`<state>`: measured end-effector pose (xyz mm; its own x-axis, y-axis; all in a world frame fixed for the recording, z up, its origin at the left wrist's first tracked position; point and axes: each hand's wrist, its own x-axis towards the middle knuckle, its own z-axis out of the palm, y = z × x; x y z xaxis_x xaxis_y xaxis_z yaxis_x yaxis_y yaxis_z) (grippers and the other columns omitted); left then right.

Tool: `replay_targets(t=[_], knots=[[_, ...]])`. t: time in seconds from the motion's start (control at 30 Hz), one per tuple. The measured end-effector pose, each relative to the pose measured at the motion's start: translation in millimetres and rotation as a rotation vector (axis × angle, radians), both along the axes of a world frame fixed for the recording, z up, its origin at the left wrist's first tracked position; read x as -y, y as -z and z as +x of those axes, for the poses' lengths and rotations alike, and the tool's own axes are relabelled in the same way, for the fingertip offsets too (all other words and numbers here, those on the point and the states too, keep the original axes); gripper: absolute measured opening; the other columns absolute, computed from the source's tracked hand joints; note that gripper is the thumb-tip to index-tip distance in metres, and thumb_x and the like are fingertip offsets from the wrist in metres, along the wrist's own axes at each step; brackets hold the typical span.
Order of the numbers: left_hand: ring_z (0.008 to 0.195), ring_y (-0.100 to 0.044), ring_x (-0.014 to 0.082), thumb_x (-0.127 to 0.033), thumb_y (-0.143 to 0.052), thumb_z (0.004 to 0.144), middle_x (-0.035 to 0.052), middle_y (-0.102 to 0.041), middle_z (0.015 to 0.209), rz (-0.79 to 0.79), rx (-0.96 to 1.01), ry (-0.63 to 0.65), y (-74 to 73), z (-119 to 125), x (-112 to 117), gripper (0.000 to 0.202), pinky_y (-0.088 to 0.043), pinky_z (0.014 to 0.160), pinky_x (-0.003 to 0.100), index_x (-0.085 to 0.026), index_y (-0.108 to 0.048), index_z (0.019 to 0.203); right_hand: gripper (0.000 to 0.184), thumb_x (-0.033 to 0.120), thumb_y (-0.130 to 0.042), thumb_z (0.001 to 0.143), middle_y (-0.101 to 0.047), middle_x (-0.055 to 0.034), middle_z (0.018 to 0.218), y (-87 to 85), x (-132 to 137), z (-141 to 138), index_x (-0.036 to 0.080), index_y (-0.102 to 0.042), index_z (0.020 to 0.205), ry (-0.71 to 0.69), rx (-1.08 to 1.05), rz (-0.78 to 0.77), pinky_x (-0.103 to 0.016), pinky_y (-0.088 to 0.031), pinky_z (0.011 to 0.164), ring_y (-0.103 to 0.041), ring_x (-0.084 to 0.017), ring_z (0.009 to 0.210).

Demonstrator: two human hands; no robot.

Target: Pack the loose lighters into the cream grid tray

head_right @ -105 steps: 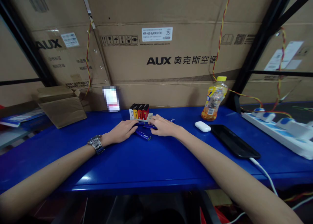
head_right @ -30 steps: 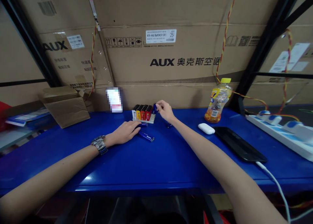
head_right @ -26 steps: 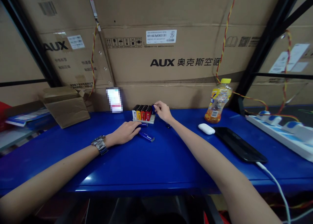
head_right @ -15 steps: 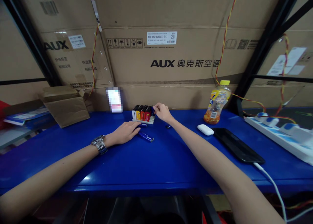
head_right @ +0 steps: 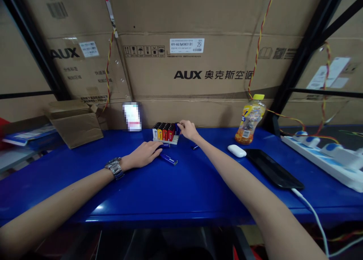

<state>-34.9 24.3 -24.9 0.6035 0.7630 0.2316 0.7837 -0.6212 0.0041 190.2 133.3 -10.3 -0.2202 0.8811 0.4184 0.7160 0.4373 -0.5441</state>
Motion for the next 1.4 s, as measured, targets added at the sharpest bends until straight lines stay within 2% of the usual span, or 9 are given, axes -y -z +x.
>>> replay_targets(t=[0.23,0.5,0.83,1.07,1.4], knots=[[0.111,-0.059,0.0268,-0.039,-0.024,0.100,0.0130,-0.061,0.124,-0.002,0.014,0.004,3.3,-1.7,-2.9,0.042,-0.046,0.090,0.044,-0.017,-0.050,0.124,0.023,0.030,-0.049,0.092,-0.064,-0.0001,0.055,7.2,-1.0,8.8,0.018,-0.060,0.075,0.002,-0.070,0.007,-0.025,-0.043,0.066,-0.061,-0.015,0.058],[0.112,-0.058,0.0274,-0.039,-0.024,0.099,0.0139,-0.061,0.125,-0.018,0.026,0.005,1.8,-1.6,-2.1,0.043,-0.046,0.090,0.045,-0.016,-0.050,0.124,0.025,0.030,-0.045,0.091,-0.063,-0.0009,0.059,10.6,-3.6,25.7,0.020,-0.054,0.070,-0.038,0.047,0.079,-0.026,-0.040,0.062,-0.057,-0.015,0.056],[0.112,-0.058,0.0266,-0.039,-0.024,0.099,0.0139,-0.061,0.125,-0.011,0.021,-0.005,1.9,-1.3,-1.1,0.042,-0.046,0.090,0.044,-0.016,-0.049,0.124,0.020,0.031,-0.044,0.094,-0.064,-0.0031,0.068,7.0,2.2,4.0,0.021,-0.057,0.082,-0.061,0.114,0.124,-0.027,-0.040,0.063,-0.057,-0.017,0.062],[0.112,-0.058,0.0254,-0.040,-0.022,0.099,0.0138,-0.060,0.125,-0.018,0.037,-0.004,1.2,-0.9,-0.2,0.043,-0.045,0.091,0.043,-0.018,-0.043,0.131,0.020,0.030,-0.043,0.094,-0.064,-0.0026,0.067,9.1,2.5,7.6,0.021,-0.054,0.080,-0.067,0.120,0.124,-0.027,-0.040,0.064,-0.058,-0.017,0.063],[0.107,-0.060,0.0265,-0.040,-0.022,0.099,0.0157,-0.063,0.119,0.005,0.034,-0.012,2.7,-0.7,-0.9,0.044,-0.046,0.088,0.044,-0.015,-0.046,0.127,0.015,0.030,-0.042,0.094,-0.065,-0.0032,0.071,15.8,2.3,3.4,0.022,-0.054,0.088,-0.024,0.072,0.090,-0.029,-0.043,0.067,-0.058,-0.018,0.065]])
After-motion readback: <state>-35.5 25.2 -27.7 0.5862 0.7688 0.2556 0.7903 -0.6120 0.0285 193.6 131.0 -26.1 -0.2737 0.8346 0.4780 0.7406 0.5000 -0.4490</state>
